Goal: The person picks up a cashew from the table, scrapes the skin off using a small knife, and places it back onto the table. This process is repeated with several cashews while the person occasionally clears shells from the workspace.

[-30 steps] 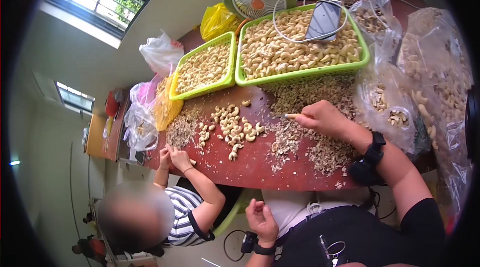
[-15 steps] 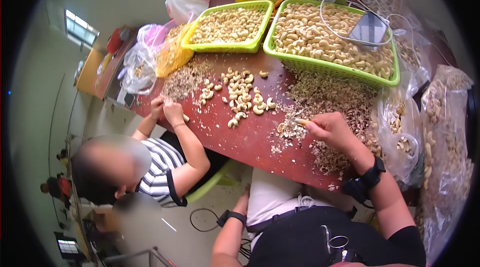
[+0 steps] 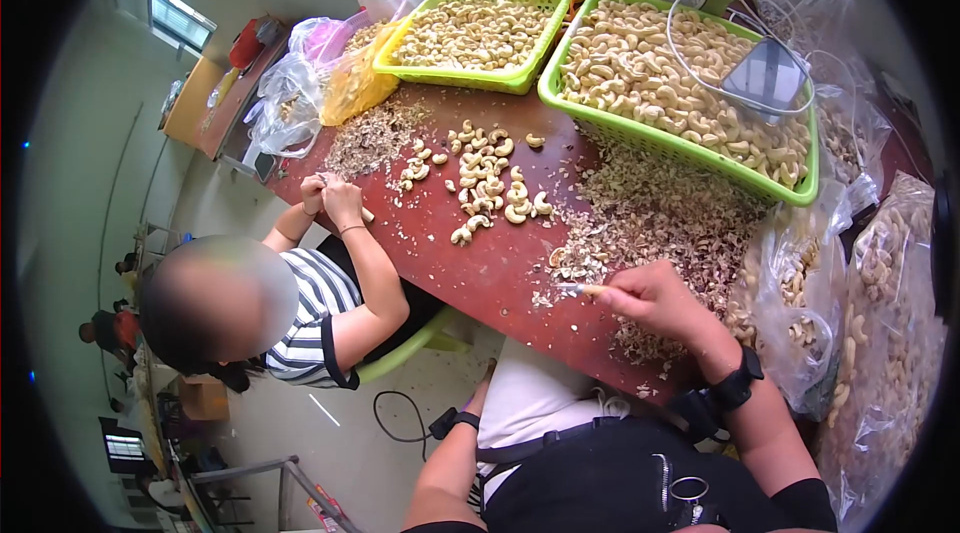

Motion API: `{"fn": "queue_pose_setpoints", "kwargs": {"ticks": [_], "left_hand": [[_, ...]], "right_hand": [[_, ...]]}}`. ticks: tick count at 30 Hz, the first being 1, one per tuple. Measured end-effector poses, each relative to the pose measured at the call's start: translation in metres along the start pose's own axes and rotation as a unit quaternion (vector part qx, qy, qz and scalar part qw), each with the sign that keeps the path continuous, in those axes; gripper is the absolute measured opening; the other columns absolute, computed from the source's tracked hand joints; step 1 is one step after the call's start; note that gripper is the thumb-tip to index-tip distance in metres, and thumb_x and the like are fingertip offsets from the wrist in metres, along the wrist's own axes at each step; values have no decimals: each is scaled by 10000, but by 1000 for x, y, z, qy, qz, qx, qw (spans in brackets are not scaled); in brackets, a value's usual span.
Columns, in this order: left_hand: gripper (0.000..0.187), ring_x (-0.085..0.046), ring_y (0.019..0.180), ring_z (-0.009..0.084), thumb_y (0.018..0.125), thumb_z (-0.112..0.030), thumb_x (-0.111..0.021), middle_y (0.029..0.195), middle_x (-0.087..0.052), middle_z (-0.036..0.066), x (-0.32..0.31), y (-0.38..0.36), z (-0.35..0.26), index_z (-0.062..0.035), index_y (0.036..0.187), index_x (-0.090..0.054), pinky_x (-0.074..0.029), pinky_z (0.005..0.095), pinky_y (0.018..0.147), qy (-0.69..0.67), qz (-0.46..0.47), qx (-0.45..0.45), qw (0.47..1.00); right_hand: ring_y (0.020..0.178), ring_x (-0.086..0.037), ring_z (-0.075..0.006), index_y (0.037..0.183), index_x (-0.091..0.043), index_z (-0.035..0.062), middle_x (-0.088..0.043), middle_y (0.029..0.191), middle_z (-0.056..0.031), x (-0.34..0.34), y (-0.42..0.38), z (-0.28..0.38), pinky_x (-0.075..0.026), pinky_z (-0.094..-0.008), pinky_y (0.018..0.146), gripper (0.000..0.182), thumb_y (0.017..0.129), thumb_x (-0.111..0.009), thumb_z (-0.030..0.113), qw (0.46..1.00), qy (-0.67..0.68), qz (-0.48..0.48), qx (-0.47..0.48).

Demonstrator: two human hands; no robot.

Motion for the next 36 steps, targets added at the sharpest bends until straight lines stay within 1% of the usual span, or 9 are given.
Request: {"fn": "queue_pose_setpoints", "kwargs": {"ticks": [4, 10, 12, 16, 18, 23, 30, 34, 36], "left_hand": [[515, -538, 887, 214, 891, -412, -312, 1047, -537, 178, 6, -7, -15, 37, 1100, -450, -432, 324, 790, -43, -13, -5, 999], [180, -455, 521, 62, 841, -170, -512, 654, -504, 10, -19, -73, -85, -21, 915, -582, -363, 164, 447, 165, -108, -182, 963], [175, -450, 560, 61, 812, -118, -552, 662, -496, 2, -72, -119, -135, 1, 936, -582, -374, 181, 487, 296, -53, -451, 840], [169, -462, 559, 111, 739, -35, -597, 729, -526, 60, -170, -165, -203, -6, 905, -585, -386, 207, 515, 428, -31, -632, 645], [152, -482, 586, 156, 729, -25, -593, 786, -520, 91, -201, -156, -226, -15, 880, -584, -404, 223, 528, 420, -55, -702, 572], [168, -514, 764, 278, 683, -4, -585, 880, -513, 121, -231, -116, -252, -15, 849, -562, -434, 344, 647, 471, -83, -709, 519], [143, -522, 763, 321, 691, -9, -562, 816, -520, 130, -227, -77, -264, -8, 832, -536, -431, 358, 670, 506, -105, -629, 581], [161, -568, 711, 264, 756, -16, -525, 782, -554, 109, -235, -83, -271, 12, 913, -543, -465, 313, 626, 488, -86, -660, 565], [186, -593, 689, 183, 821, -33, -475, 792, -576, 89, -234, -65, -263, 30, 985, -537, -491, 256, 583, 242, 75, -479, 840]], "right_hand": [[436, -393, -90, 636, -565, 1, -452, 472, -39, 24, 1, -14, -326, -259, 418, 294, 793, -554, 249, 996, 27, -72, -43], [442, -408, -97, 614, -542, -5, -468, 479, -42, 31, 5, -16, -337, -263, 427, 303, 796, -544, 237, 995, 5, -93, -47], [439, -411, -104, 610, -534, -8, -462, 475, -52, 30, 6, -14, -335, -266, 426, 301, 796, -543, 228, 994, 16, -96, -47], [436, -401, -103, 607, -522, -12, -439, 473, -44, 33, 6, -18, -336, -266, 426, 303, 801, -536, 221, 992, -24, -119, -30], [447, -392, -97, 607, -511, -13, -415, 473, -37, 33, 3, -21, -332, -267, 430, 301, 801, -533, 217, 990, -35, -131, -49], [469, -374, -88, 626, -508, -19, -407, 483, -41, 38, -4, -21, -323, -267, 436, 301, 802, -538, 224, 982, -37, -170, -76], [460, -381, -88, 650, -525, -21, -425, 490, -47, 39, -2, -26, -328, -267, 432, 296, 800, -543, 233, 977, -75, -182, -76], [456, -383, -81, 640, -530, -12, -430, 485, -32, 42, -2, -22, -324, -261, 425, 308, 808, -534, 246, 978, -67, -188, -67], [451, -382, -74, 630, -532, -8, -432, 480, -20, 45, -4, -22, -320, -254, 420, 320, 815, -527, 253, 977, -50, -195, -66]]}}
Point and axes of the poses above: each hand's wrist, its own y-axis towards the middle knuckle, its own x-axis out of the back of the hand, z = x × y, the point moved 7 cm from there along y, towards the middle knuckle
